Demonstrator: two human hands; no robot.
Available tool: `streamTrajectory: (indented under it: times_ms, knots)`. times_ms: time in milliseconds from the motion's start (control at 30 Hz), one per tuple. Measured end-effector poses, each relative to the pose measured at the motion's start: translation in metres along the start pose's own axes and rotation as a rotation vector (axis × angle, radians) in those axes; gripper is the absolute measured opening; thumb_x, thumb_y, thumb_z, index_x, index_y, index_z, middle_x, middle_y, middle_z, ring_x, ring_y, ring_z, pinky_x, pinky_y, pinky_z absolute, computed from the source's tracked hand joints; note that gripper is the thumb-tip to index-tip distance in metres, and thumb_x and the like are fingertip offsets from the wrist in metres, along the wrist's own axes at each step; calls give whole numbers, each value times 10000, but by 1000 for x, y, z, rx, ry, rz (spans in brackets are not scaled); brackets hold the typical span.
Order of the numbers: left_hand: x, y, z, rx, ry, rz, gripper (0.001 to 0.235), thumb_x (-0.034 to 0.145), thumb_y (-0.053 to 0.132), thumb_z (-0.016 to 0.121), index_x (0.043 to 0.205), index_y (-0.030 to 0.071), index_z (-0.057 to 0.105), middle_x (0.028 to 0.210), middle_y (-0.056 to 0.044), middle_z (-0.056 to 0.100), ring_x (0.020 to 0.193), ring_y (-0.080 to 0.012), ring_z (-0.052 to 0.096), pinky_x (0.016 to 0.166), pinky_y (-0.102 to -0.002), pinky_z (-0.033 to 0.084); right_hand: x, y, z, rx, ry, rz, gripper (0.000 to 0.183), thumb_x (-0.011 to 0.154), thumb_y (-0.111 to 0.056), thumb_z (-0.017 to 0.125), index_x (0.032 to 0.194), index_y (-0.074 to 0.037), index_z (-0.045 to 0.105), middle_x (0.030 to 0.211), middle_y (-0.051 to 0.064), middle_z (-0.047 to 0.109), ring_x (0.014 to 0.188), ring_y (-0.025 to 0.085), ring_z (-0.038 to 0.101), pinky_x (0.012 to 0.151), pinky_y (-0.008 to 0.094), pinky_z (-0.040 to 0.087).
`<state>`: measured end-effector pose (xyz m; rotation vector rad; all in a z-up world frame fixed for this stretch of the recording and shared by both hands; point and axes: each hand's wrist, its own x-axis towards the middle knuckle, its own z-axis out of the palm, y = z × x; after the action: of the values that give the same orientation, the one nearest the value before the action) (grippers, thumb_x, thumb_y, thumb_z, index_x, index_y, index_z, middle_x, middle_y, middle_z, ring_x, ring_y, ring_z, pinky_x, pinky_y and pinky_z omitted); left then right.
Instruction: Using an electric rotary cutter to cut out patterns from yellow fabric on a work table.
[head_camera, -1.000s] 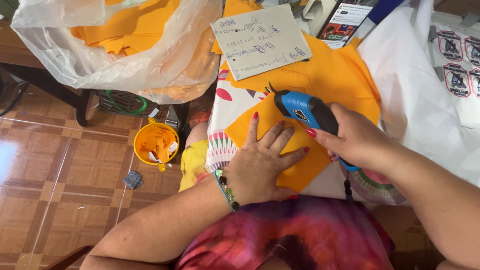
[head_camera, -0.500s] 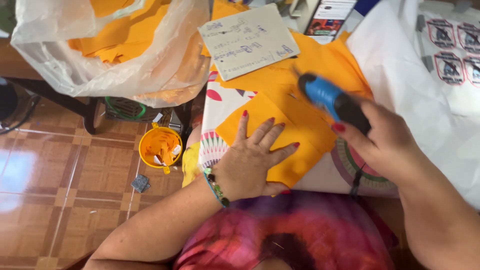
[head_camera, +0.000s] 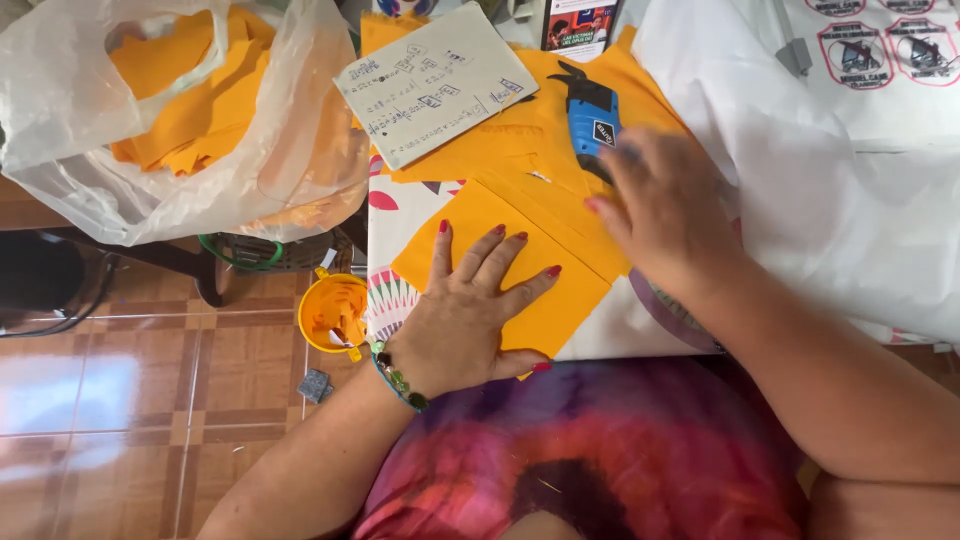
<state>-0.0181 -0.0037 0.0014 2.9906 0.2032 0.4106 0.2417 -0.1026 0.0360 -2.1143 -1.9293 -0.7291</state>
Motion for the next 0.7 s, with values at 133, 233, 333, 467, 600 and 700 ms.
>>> streamTrajectory:
  times_ms: [133, 233, 333, 467, 600, 700]
  knots:
    - [0, 0, -1, -19, -25, 7, 889, 845, 858, 390, 1551, 320, 441, 1597, -171, 364, 1490, -398, 315, 1169, -760, 103, -20, -21, 4, 418, -140, -68, 440, 906, -163, 763, 1288, 28, 660, 1265, 156, 658, 1121, 339, 611, 1026, 430, 490]
    - [0, -3, 0, -1, -75, 18, 1056, 743, 915, 511, 1587, 299, 362, 1627, -169, 304, 1510, -400, 254, 1167, -760, 76, -28, -24, 7, 417, -195, -33, 548, 899, -222, 761, 1368, 27, 623, 1333, 151, 612, 1169, 346, 559, 1067, 436, 469]
    - [-3, -7, 7, 90, -123, 42, 1391, 516, 956, 749, 1634, 309, 234, 1675, -145, 189, 1548, -362, 138, 1181, -734, 17, -32, -27, 11, 490, -182, -8, 499, 898, -189, 774, 1343, -2, 648, 1266, 138, 599, 1103, 345, 565, 1008, 429, 478]
    - [-4, -16, -3, 36, -193, 99, 1305, 623, 832, 814, 1639, 264, 222, 1707, -120, 108, 1565, -334, 74, 1194, -679, -28, -39, -26, 26, 530, -98, 44, 410, 858, -66, 829, 1256, -59, 727, 1134, 99, 611, 971, 317, 588, 881, 404, 534]
    - [-5, -11, -11, -51, -139, 80, 1006, 772, 685, 662, 1607, 228, 337, 1689, -154, 234, 1552, -385, 218, 1198, -715, 48, -44, -24, 25, 557, -143, 93, 378, 925, -10, 716, 1295, -84, 725, 1160, 93, 577, 1021, 313, 562, 899, 379, 546]
    - [-4, -14, -12, -93, -92, 87, 866, 911, 693, 512, 1598, 189, 360, 1670, -156, 311, 1538, -391, 300, 1202, -714, 109, -46, -27, 17, 502, -85, 55, 357, 894, -22, 746, 1249, -64, 729, 1170, 104, 600, 995, 323, 580, 927, 415, 521]
